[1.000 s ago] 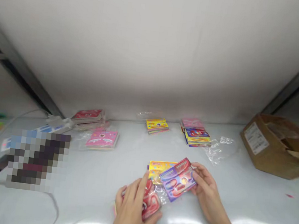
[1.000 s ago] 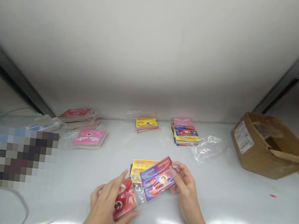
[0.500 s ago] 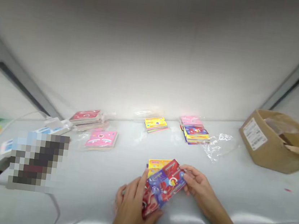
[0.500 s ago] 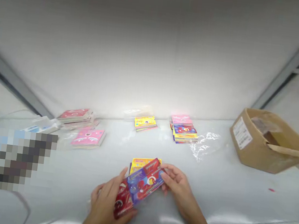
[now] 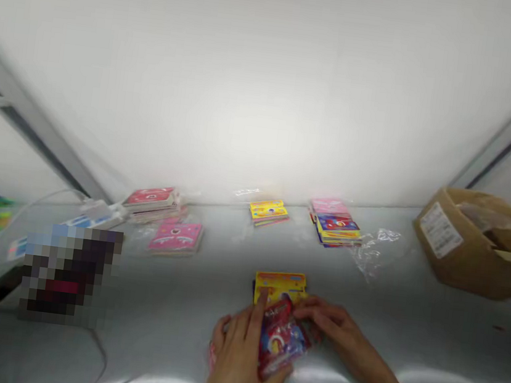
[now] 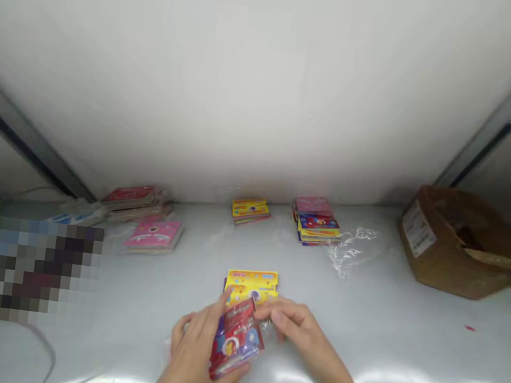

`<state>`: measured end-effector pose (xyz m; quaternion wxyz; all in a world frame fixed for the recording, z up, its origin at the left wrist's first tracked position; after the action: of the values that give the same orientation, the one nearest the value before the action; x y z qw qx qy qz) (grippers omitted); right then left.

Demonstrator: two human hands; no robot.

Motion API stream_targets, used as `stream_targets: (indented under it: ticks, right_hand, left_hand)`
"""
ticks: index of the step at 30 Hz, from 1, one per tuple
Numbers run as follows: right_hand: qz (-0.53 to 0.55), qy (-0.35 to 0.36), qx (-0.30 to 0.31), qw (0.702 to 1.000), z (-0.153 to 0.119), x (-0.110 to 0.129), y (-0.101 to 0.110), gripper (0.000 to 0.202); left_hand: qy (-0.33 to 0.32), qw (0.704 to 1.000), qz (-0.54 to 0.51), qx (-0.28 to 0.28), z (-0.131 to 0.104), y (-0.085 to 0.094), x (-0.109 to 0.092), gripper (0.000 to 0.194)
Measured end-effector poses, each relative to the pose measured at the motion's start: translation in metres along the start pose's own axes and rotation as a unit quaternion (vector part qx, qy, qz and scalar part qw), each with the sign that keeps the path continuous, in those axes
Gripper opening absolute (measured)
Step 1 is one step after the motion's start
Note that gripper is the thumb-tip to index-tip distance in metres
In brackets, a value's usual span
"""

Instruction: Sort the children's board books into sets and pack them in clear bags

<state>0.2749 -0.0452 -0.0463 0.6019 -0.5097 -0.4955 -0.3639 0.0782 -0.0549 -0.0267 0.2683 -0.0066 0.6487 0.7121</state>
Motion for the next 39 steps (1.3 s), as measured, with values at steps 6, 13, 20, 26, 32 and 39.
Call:
stream_targets:
  ticks: [6, 13, 20, 26, 32, 39]
  right_hand:
    - [-0.001, -0.020, -0.034, 0.999, -0.002, -0.002, -0.002, 0.033]
    - [0.143, -0.011, -0.165, 0.976, 0.004, -0.004, 0.001, 0.033]
    - [0.208, -0.014, -0.244, 0.947, 0.010, -0.006, 0.002, 0.031]
    - [0.217, -0.007, -0.250, 0.944, 0.011, -0.005, 0.001, 0.031]
    - [0.240, -0.009, -0.236, 0.942, 0.008, -0.005, 0.004, 0.030]
    - [0.221, 0.047, -0.315, 0.922, 0.009, -0.010, 0.006, 0.026]
  left_hand:
    - [0.005, 1.000, -0.019, 0.011, 0.003, 0.002, -0.009, 0.077]
    - [0.035, 0.998, -0.032, 0.041, 0.007, 0.005, -0.005, 0.084]
    - [0.044, 0.997, -0.052, 0.042, 0.008, 0.005, 0.000, 0.086]
    - [0.059, 0.993, -0.074, 0.075, 0.009, 0.004, -0.001, 0.084]
    - [0.066, 0.991, -0.094, 0.074, 0.006, 0.005, -0.005, 0.082]
    - [0.075, 0.989, -0.093, 0.086, 0.007, 0.007, -0.007, 0.081]
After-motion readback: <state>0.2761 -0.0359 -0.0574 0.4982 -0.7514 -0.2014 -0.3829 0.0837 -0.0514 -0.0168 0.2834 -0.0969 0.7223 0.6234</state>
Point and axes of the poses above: each hand's wrist, its own z-axis towards the middle knuckle, its own y-axis out of the back of the hand, x = y × z, the point moved 1 cm from there along z, towards the middle knuckle, and after that the axes turned 9 degrees about z, right-handed, at the moved point
